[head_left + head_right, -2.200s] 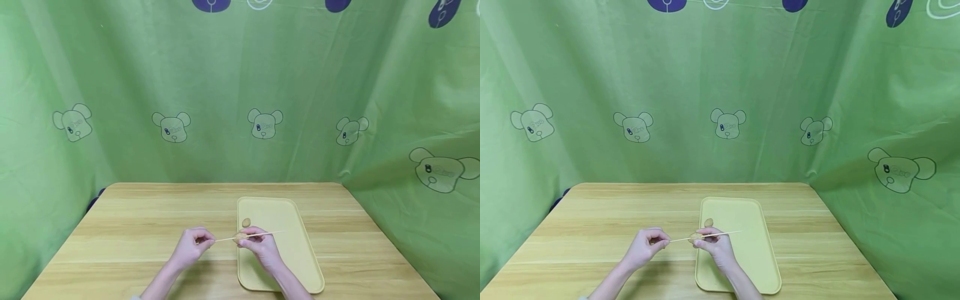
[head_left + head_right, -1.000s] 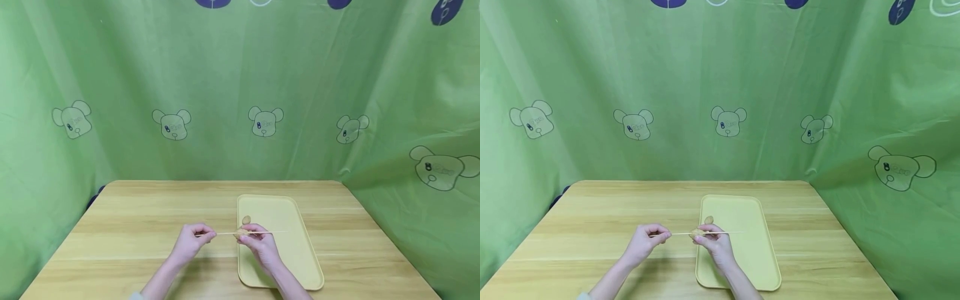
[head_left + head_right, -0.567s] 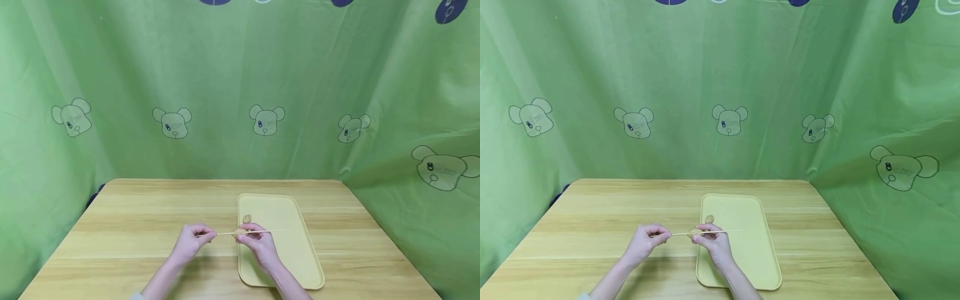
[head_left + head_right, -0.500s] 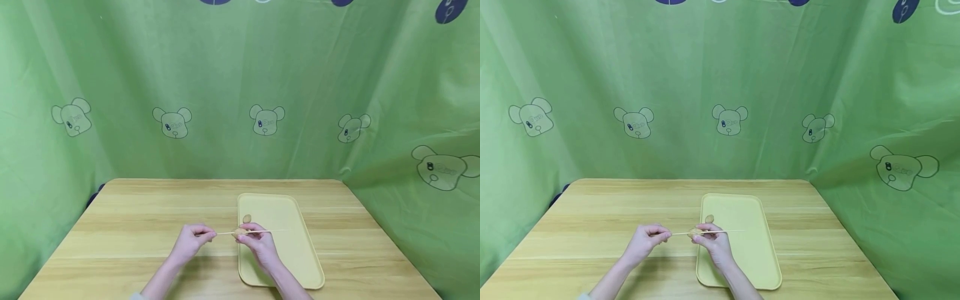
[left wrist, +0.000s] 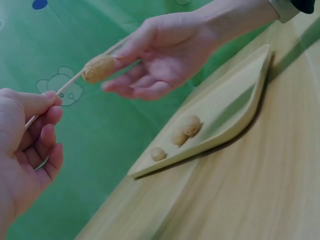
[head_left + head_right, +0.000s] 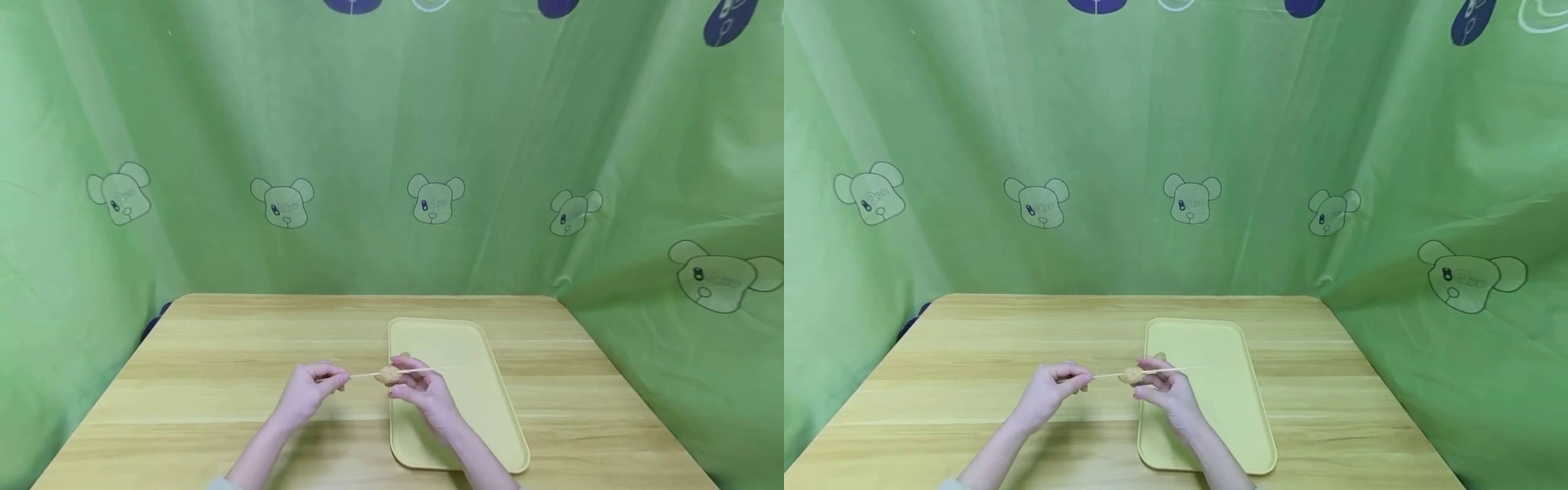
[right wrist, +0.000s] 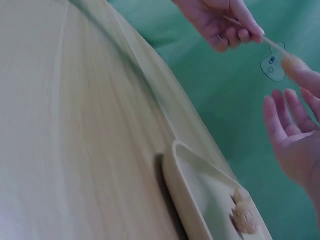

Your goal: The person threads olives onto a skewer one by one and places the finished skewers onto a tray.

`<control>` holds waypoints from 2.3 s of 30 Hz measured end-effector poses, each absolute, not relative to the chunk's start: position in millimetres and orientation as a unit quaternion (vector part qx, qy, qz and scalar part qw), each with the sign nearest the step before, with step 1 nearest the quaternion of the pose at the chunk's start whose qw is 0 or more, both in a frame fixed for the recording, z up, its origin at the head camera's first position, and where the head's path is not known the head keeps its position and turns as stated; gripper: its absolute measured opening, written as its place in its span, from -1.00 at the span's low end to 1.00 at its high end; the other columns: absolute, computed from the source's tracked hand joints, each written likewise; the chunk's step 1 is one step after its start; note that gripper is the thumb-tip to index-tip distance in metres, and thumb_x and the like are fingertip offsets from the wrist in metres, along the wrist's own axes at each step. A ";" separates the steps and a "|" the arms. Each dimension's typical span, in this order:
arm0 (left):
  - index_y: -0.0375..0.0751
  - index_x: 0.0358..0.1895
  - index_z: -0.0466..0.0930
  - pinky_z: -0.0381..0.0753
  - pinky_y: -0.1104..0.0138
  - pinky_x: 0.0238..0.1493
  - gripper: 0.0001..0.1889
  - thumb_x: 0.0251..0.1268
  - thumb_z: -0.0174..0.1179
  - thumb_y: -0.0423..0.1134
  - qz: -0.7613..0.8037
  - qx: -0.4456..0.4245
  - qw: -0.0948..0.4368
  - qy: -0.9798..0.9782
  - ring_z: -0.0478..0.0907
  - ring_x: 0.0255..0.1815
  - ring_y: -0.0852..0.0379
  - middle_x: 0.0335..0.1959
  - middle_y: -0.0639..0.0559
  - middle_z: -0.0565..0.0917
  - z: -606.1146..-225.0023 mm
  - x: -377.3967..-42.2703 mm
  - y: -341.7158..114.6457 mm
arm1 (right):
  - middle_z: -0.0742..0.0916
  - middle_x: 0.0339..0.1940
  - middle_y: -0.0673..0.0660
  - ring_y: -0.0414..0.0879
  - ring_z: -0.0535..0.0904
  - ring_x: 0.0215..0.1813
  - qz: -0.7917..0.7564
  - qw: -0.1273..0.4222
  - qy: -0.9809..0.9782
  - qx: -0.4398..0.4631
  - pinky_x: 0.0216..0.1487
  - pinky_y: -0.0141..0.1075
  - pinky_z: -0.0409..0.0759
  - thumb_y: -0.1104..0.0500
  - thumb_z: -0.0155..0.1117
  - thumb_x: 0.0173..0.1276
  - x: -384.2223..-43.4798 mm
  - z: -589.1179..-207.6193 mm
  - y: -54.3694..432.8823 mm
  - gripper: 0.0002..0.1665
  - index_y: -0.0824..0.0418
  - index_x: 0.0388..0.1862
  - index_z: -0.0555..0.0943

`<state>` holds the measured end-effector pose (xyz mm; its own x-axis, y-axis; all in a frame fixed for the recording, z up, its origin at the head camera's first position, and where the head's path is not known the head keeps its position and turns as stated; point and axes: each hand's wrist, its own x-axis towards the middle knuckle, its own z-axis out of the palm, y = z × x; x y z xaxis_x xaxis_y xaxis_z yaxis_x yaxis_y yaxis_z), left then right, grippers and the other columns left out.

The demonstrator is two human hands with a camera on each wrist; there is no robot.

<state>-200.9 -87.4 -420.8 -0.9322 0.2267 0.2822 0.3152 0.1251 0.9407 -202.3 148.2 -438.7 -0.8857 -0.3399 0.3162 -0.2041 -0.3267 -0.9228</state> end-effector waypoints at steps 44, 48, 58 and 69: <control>-0.48 -0.33 0.64 0.52 0.42 -0.41 -0.88 0.12 0.24 -0.43 -0.626 -0.136 0.052 -0.766 0.52 -0.48 0.15 -0.53 -0.04 0.63 -424.9 -197.9 -112.5 | 0.64 -0.42 0.05 -0.14 0.51 -0.35 -0.479 -0.034 0.874 -0.072 -0.27 -0.39 0.49 0.26 0.46 -0.02 -234.4 -480.9 208.6 -0.69 0.33 -0.28 0.60; -0.51 -0.32 0.63 0.53 0.41 -0.40 -0.86 0.13 0.24 -0.42 -0.628 -0.136 0.049 -0.765 0.52 -0.48 0.15 -0.52 -0.06 0.63 -424.5 -196.5 -112.7 | 0.64 -0.39 0.08 -0.11 0.51 -0.32 -0.506 -0.024 0.861 -0.048 -0.26 -0.38 0.50 0.29 0.43 0.01 -231.8 -477.6 211.9 -0.68 0.37 -0.24 0.59; -0.46 -0.33 0.64 0.55 0.38 -0.37 -0.89 0.11 0.24 -0.44 -0.626 -0.110 0.046 -0.771 0.53 -0.46 0.07 -0.52 -0.05 0.62 -424.2 -195.7 -116.5 | 0.66 -0.32 0.15 -0.09 0.54 -0.27 -0.560 -0.017 0.828 -0.035 -0.23 -0.37 0.54 0.32 0.37 0.09 -224.2 -461.0 221.0 -0.65 0.43 -0.13 0.55; -0.44 -0.32 0.65 0.53 0.33 -0.38 -0.89 0.11 0.25 -0.44 -0.636 -0.088 0.048 -0.765 0.50 -0.49 0.15 -0.52 -0.12 0.62 -423.8 -196.5 -122.3 | 0.66 -0.25 0.18 -0.09 0.55 -0.23 -0.583 -0.033 0.811 -0.043 -0.20 -0.37 0.54 0.34 0.36 0.11 -213.6 -440.7 225.5 -0.63 0.42 -0.08 0.55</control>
